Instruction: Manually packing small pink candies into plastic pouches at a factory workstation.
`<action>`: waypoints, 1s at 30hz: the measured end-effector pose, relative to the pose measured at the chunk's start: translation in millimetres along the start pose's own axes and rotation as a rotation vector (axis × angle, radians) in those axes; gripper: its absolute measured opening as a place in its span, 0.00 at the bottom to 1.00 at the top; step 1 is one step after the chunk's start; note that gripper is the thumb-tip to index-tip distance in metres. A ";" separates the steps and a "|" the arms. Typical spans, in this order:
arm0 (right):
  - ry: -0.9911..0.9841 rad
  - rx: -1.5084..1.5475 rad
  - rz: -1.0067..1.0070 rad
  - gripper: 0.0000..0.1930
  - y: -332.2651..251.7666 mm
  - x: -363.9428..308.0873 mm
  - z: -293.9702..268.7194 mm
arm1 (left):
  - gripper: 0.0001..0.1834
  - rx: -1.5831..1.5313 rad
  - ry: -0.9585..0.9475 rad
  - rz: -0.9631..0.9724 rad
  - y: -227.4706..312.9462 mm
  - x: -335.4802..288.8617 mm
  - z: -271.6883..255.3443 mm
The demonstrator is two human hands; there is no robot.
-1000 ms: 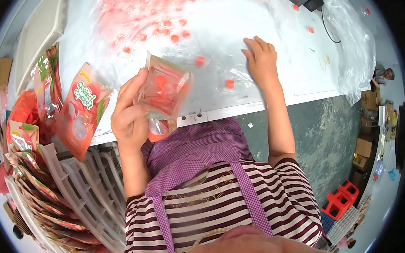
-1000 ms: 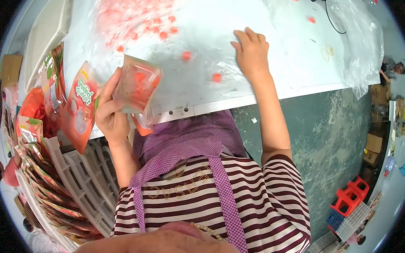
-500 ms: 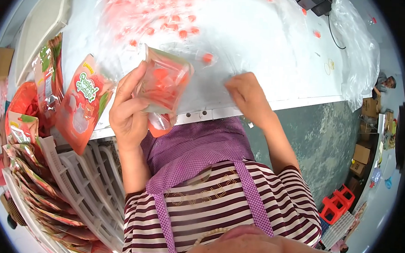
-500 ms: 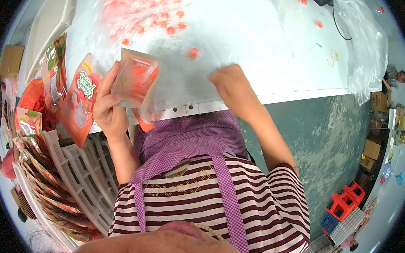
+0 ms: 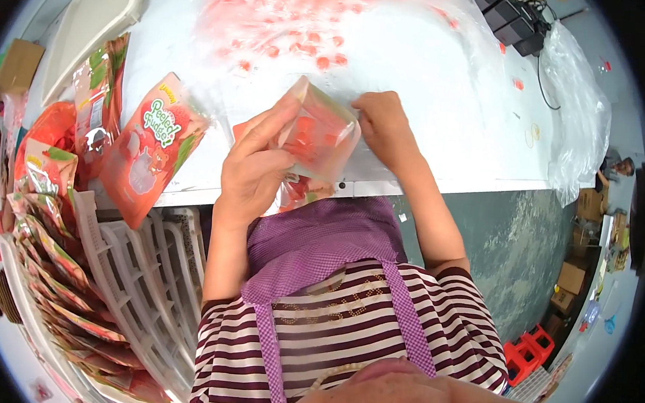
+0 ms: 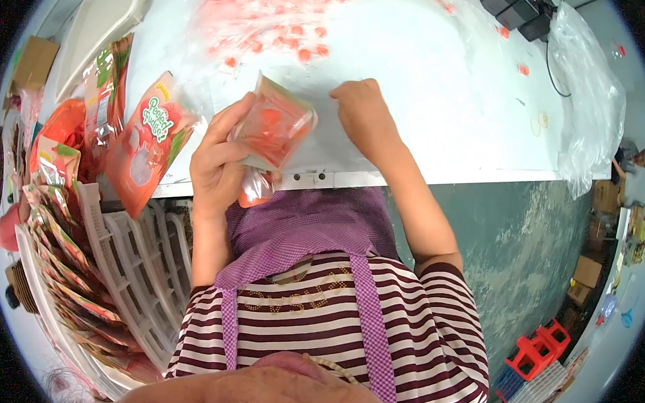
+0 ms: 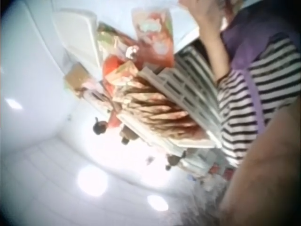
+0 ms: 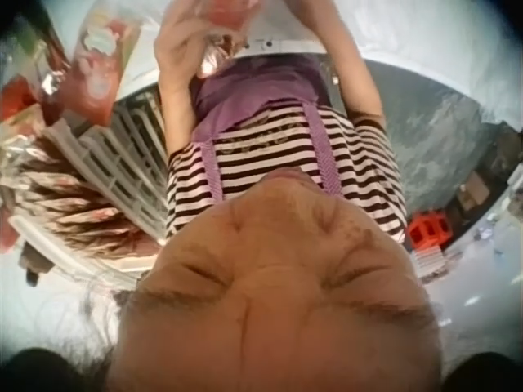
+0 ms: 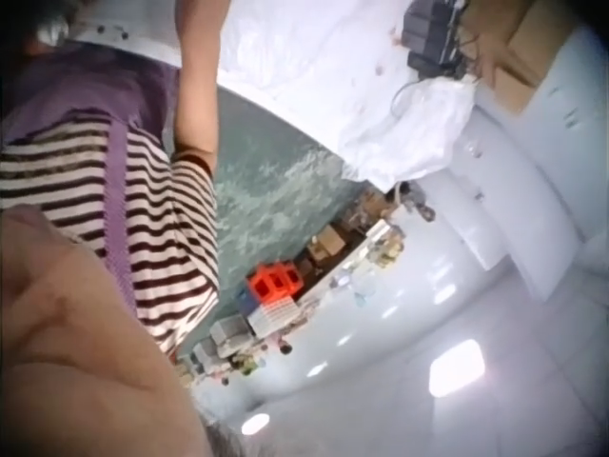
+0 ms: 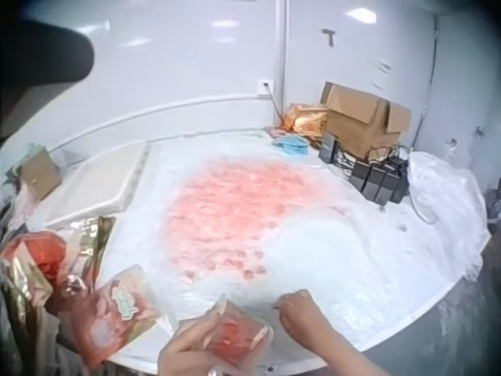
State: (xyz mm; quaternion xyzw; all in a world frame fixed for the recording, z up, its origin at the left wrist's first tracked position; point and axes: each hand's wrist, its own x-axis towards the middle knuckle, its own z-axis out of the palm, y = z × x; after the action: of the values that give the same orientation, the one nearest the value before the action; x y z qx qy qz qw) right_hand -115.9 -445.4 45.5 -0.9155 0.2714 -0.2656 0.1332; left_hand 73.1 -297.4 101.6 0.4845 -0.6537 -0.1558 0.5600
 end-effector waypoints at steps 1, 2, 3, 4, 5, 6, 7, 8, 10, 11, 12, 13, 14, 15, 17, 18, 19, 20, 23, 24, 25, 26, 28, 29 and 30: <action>-0.003 0.002 -0.010 0.15 -1.8 0.5 -3.4 | 0.06 0.006 0.009 -0.001 -0.7 1.4 1.2; 0.083 0.187 0.130 0.14 -6.9 0.2 -9.8 | 0.06 -0.007 0.003 0.021 -1.5 3.2 2.6; 0.167 0.372 0.273 0.13 -12.4 -0.3 -15.5 | 0.07 -0.019 -0.005 0.043 -2.2 4.9 3.8; 0.278 0.564 0.312 0.11 -17.9 -2.2 -19.3 | 0.07 -0.020 -0.006 0.046 -3.6 6.9 5.2; 0.272 0.569 0.311 0.11 -32.5 -0.9 -27.4 | 0.07 -0.013 -0.014 0.042 -4.9 5.1 4.9; 0.316 0.639 0.219 0.10 -51.3 3.9 -40.1 | 0.08 -0.005 -0.022 0.038 -5.6 2.8 4.5; 0.367 0.702 0.129 0.10 -62.3 8.2 -48.6 | 0.08 -0.007 -0.025 0.039 -4.5 4.0 5.1; 0.369 0.701 0.130 0.10 -65.7 10.9 -48.3 | 0.07 -0.006 -0.035 0.039 -3.1 5.2 5.4; 0.177 0.466 -0.245 0.09 -69.3 16.3 -47.1 | 0.07 -0.001 -0.040 0.041 -2.3 4.7 6.9; 0.176 0.468 -0.251 0.09 -71.0 15.9 -48.2 | 0.07 -0.069 -0.028 0.007 -4.1 1.6 8.9; 0.110 0.547 -0.230 0.12 -73.6 13.3 -50.0 | 0.07 -0.136 -0.014 -0.028 -4.8 0.2 10.0; 0.041 0.628 -0.207 0.16 -75.5 10.7 -50.9 | 0.07 -0.130 -0.009 -0.031 -3.8 -0.7 9.6; -0.014 0.585 -0.238 0.22 -74.0 9.7 -54.3 | 0.06 -0.160 -0.005 -0.038 -2.8 -1.2 9.0; -0.017 0.590 -0.243 0.22 -77.3 10.0 -53.5 | 0.05 -0.191 -0.002 -0.045 -1.6 -1.9 8.3; 0.079 0.596 -0.310 0.26 -83.5 8.7 -53.9 | 0.04 -0.242 0.033 -0.065 2.2 -3.0 10.4; 0.077 0.597 -0.312 0.26 -85.0 7.7 -56.6 | 0.03 -0.296 0.064 -0.083 4.2 -3.4 10.4; -0.012 0.482 -0.355 0.25 -85.6 7.0 -59.7 | 0.03 -0.295 0.067 -0.084 6.3 -1.9 8.3; -0.101 0.367 -0.396 0.24 -86.7 5.8 -61.2 | 0.03 -0.216 -0.026 -0.065 9.5 1.0 5.1; -0.369 0.371 -0.344 0.20 -98.9 -2.2 -56.3 | 0.05 -0.129 -0.153 0.002 20.1 2.0 4.6; -0.364 0.403 -0.368 0.17 -101.7 -0.1 -60.2 | 0.07 -0.119 -0.187 0.053 23.1 1.2 5.1; -0.367 0.406 -0.371 0.17 -103.7 1.9 -63.6 | 0.07 -0.116 -0.183 0.049 24.0 0.3 3.6; -0.328 0.404 -0.404 0.15 -105.6 2.9 -67.2 | 0.08 -0.153 -0.176 0.056 24.6 -1.0 1.3; -0.290 0.407 -0.443 0.14 -107.2 1.6 -68.8 | 0.09 -0.183 -0.164 0.061 24.6 -3.7 -3.8; -0.129 0.332 -0.502 0.12 -107.4 0.3 -68.5 | 0.10 -0.227 -0.125 0.053 23.9 -4.7 -6.7; 0.034 0.256 -0.558 0.11 -107.6 -1.0 -68.7 | 0.11 -0.271 -0.086 0.047 23.8 -5.7 -8.7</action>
State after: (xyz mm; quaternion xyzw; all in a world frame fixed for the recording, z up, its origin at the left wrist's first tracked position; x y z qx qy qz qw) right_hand -109.2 -363.7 143.4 -0.9258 -0.0243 -0.3391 0.1650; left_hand 69.3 -278.5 118.9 0.3819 -0.6612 -0.2504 0.5952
